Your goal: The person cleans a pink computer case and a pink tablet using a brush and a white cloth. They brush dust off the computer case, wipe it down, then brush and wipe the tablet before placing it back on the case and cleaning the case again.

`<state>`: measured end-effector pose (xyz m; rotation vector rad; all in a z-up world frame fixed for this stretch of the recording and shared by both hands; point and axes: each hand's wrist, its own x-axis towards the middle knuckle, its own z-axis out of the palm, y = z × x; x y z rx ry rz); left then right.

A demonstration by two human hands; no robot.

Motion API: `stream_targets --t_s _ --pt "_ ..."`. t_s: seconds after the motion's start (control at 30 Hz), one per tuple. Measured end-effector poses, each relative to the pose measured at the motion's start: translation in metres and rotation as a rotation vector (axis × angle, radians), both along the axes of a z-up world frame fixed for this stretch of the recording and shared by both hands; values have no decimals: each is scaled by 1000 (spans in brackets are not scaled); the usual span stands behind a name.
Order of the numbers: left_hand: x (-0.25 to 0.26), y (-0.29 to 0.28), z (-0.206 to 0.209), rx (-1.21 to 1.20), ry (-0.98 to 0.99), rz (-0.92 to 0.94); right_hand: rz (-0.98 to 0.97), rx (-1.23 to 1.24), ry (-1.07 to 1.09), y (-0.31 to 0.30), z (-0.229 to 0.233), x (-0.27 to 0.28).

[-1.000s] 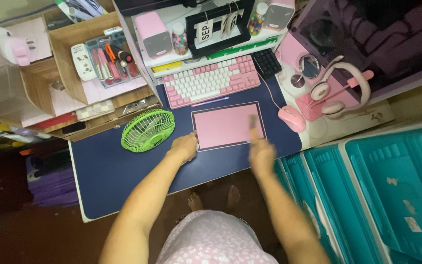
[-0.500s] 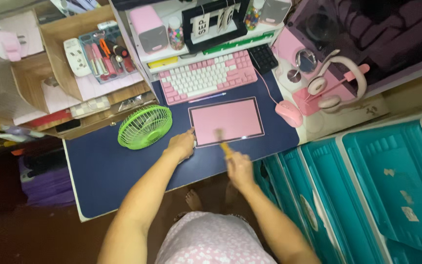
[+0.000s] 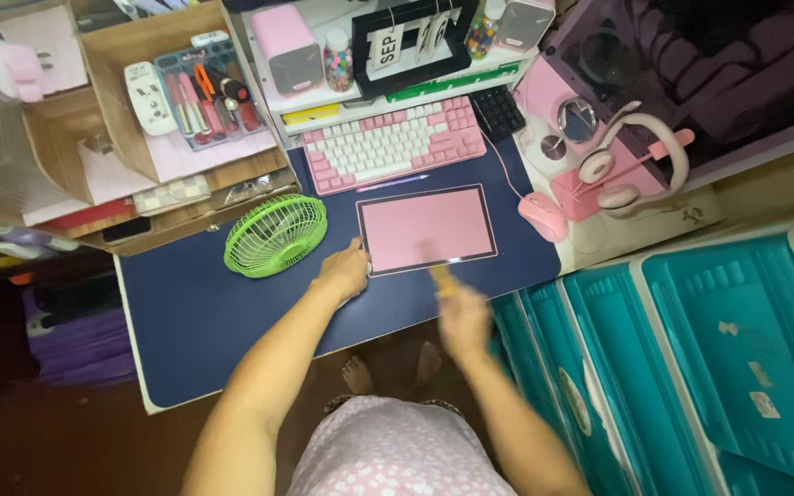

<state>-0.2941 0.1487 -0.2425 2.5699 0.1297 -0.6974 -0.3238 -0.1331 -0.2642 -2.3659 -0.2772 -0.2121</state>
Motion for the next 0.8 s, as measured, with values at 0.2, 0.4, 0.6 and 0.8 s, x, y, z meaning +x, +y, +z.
stream_targets --t_s 0.2,0.4,0.6,0.8 --pt "-2 1 3 -1 -3 -36 -38 -274 -167 -7 2 -2" --pt "-1 4 3 42 87 -73 -64 -67 12 9 -9 -11" --pt "-7 7 12 27 130 -96 -9 -259 -92 -2 13 -2" --pt "-11 7 21 30 201 -44 203 28 -193 39 2 3"
